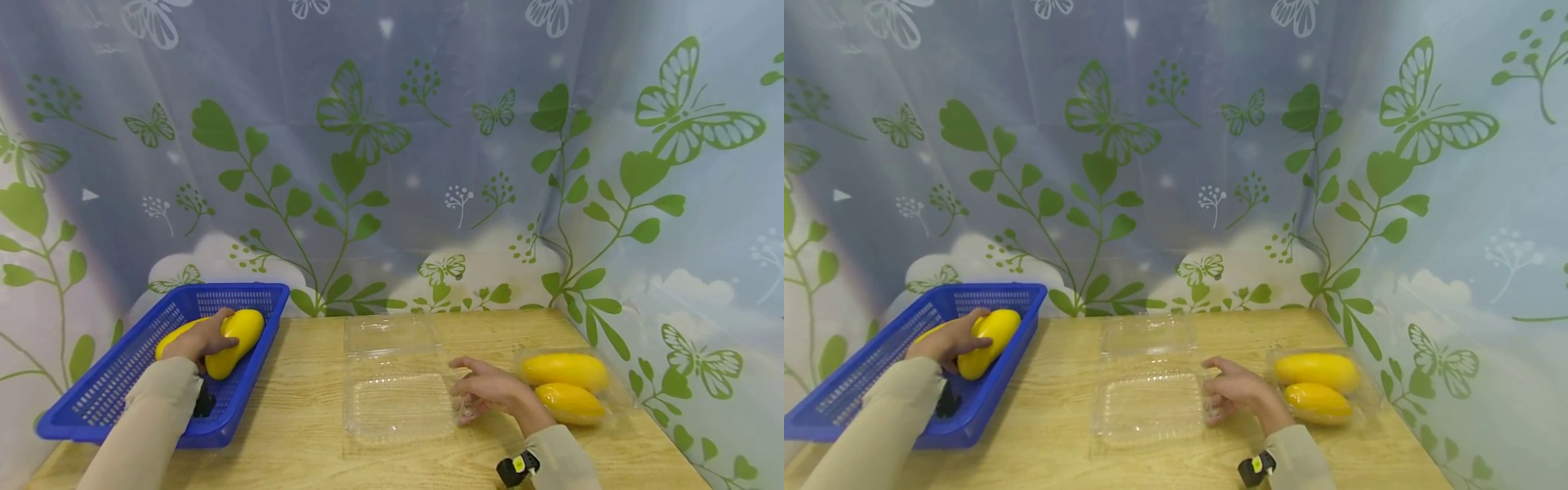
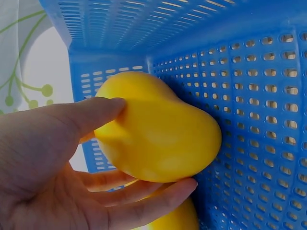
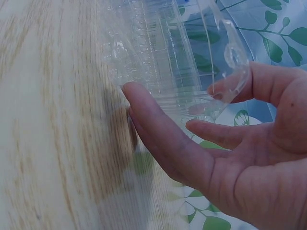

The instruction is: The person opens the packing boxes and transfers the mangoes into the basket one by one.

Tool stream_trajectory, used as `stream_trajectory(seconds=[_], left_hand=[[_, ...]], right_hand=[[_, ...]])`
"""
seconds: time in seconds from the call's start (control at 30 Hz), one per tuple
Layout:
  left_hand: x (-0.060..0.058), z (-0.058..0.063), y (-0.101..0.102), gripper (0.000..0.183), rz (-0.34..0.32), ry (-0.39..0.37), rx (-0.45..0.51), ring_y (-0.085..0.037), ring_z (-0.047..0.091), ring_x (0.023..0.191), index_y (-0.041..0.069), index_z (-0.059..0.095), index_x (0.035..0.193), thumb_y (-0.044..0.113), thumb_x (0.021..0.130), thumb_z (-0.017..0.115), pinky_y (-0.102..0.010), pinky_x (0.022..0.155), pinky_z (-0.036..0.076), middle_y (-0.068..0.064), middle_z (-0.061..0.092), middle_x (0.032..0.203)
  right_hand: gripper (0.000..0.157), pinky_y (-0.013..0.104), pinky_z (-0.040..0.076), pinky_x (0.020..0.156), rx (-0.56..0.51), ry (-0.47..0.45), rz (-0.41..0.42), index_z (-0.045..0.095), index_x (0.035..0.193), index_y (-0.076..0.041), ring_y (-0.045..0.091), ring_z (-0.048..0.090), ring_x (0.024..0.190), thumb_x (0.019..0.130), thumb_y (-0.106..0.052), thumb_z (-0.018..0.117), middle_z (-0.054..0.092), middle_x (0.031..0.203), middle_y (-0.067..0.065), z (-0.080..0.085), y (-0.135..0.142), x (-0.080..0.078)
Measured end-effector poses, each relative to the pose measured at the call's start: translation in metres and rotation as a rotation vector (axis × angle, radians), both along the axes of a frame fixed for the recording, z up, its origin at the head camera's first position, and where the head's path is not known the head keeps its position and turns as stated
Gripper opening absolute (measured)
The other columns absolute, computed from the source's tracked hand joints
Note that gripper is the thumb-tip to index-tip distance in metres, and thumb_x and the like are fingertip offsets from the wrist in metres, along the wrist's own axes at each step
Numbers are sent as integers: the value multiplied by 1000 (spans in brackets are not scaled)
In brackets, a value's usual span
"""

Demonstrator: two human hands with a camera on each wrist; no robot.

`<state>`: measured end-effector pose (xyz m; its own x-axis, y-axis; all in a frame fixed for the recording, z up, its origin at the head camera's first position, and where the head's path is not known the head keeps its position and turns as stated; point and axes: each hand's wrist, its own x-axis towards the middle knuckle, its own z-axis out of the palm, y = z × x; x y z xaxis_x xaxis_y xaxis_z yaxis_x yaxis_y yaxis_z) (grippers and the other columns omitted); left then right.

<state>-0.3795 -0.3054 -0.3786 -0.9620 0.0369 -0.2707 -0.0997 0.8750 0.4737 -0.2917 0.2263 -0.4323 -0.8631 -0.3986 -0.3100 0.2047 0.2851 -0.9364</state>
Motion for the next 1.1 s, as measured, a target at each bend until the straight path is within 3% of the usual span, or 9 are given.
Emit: stream_trajectory(seconds=[0.3,0.5,0.9,1.1], left_hand=[[0,0,1,75,23,-52,-8,-42,66,95,-4,8,159,20,107,54,-43,72,65,-45,28,147],[-3,-4,2,74,25,-86,54,-48,59,113,-11,6,158,19,108,52,-49,83,64,-44,27,148],[-3,-4,0,71,14,-43,2,-49,59,115,-13,11,156,13,106,53,-45,80,64,-46,23,152],[-3,-1,3,72,61,-44,-1,-47,60,114,-11,14,156,10,103,58,-45,80,64,-44,29,150]], right_hand=[[69,45,66,77,11,10,-3,23,158,4,14,51,68,100,-8,58,56,109,21,0,0,0],[69,46,65,77,18,8,-14,24,157,4,16,54,72,99,-7,58,55,110,21,0,-1,0],[69,46,65,77,11,10,-9,22,158,3,15,52,68,100,-8,57,53,101,15,0,-1,1],[69,47,66,76,4,17,-14,22,158,3,10,45,61,99,-7,57,52,99,14,0,-1,0]])
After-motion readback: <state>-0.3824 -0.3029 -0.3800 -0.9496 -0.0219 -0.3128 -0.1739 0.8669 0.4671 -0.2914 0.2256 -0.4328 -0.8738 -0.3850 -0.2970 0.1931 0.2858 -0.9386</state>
